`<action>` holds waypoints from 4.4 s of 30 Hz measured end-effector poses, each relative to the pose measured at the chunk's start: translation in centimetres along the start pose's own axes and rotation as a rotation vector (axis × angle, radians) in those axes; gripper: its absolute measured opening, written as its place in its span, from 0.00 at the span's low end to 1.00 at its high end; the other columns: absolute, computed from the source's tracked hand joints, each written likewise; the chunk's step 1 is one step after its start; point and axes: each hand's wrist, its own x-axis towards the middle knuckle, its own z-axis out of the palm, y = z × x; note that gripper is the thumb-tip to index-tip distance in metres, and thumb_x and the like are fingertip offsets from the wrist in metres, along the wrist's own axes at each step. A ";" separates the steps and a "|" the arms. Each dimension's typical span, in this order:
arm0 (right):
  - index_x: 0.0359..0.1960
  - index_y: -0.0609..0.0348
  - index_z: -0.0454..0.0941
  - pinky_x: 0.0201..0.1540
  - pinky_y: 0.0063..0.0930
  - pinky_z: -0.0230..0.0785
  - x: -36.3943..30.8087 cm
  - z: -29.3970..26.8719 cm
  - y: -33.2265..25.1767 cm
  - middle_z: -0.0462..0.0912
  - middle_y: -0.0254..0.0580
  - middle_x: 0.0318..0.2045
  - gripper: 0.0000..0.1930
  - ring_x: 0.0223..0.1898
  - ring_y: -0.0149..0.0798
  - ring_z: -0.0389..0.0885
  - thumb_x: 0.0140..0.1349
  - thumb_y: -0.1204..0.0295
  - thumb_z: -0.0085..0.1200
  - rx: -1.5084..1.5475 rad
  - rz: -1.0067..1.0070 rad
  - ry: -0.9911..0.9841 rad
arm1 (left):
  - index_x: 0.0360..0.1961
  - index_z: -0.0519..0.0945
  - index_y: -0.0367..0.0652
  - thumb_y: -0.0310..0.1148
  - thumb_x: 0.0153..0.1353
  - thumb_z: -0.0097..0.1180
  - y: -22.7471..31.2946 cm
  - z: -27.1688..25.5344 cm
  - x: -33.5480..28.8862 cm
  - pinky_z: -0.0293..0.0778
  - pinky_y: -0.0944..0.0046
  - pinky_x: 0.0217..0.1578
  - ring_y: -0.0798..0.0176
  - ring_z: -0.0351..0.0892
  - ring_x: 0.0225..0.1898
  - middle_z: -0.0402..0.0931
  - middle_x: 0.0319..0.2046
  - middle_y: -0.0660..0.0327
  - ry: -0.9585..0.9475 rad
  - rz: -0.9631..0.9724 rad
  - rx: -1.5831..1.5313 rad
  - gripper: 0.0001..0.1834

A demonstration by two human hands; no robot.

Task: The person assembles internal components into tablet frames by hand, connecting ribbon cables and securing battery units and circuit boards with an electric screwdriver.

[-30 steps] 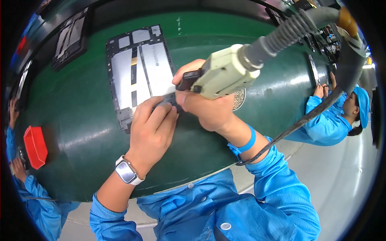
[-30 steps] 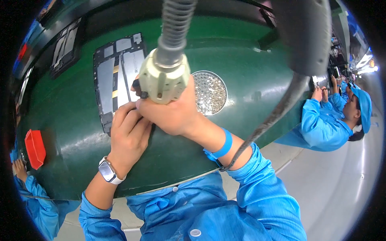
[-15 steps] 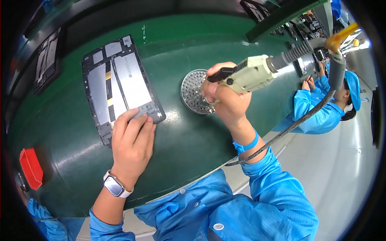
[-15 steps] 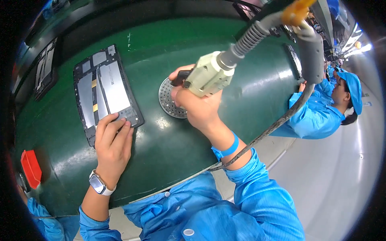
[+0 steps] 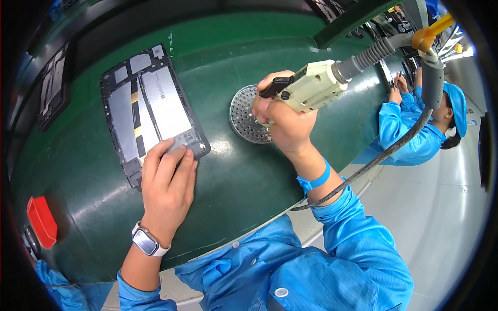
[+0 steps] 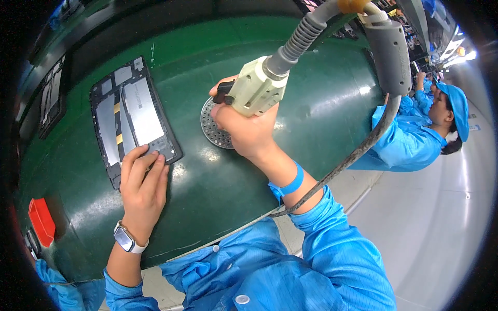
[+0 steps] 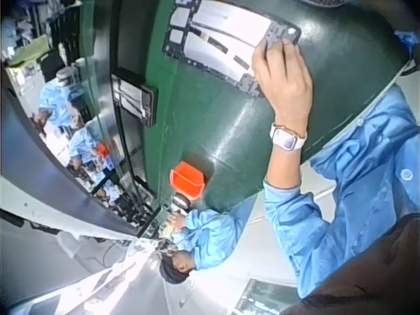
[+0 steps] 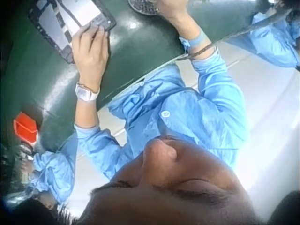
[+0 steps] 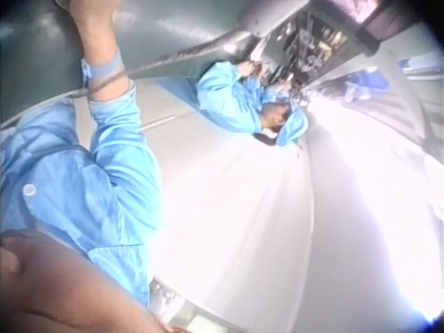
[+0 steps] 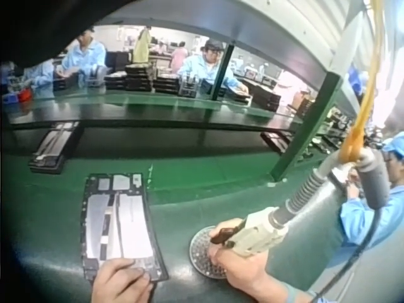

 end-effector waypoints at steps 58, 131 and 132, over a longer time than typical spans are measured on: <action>0.44 0.68 0.74 0.27 0.31 0.67 0.1 4.8 -2.8 0.73 0.43 0.20 0.16 0.18 0.33 0.68 0.51 0.80 0.50 0.200 -0.029 -0.239 | 0.38 0.82 0.36 0.25 0.44 0.71 -1.9 -3.1 -0.6 0.78 0.55 0.44 0.49 0.79 0.47 0.77 0.43 0.53 -0.069 -0.024 -0.091 0.18; 0.41 0.59 0.80 0.25 0.27 0.73 -5.5 1.7 -12.8 0.80 0.40 0.39 0.07 0.33 0.37 0.79 0.63 0.71 0.56 -0.120 -0.940 -0.672 | 0.45 0.83 0.38 0.29 0.60 0.60 -15.0 0.7 8.7 0.70 0.50 0.56 0.48 0.75 0.57 0.80 0.51 0.56 0.246 -0.057 0.484 0.13; 0.38 0.62 0.83 0.27 0.29 0.78 -8.1 5.6 -11.7 0.82 0.44 0.41 0.07 0.35 0.39 0.84 0.62 0.72 0.58 -0.091 -0.834 -0.690 | 0.46 0.83 0.38 0.28 0.61 0.57 -16.0 1.2 8.9 0.69 0.50 0.58 0.48 0.74 0.58 0.80 0.53 0.56 0.246 -0.128 0.546 0.13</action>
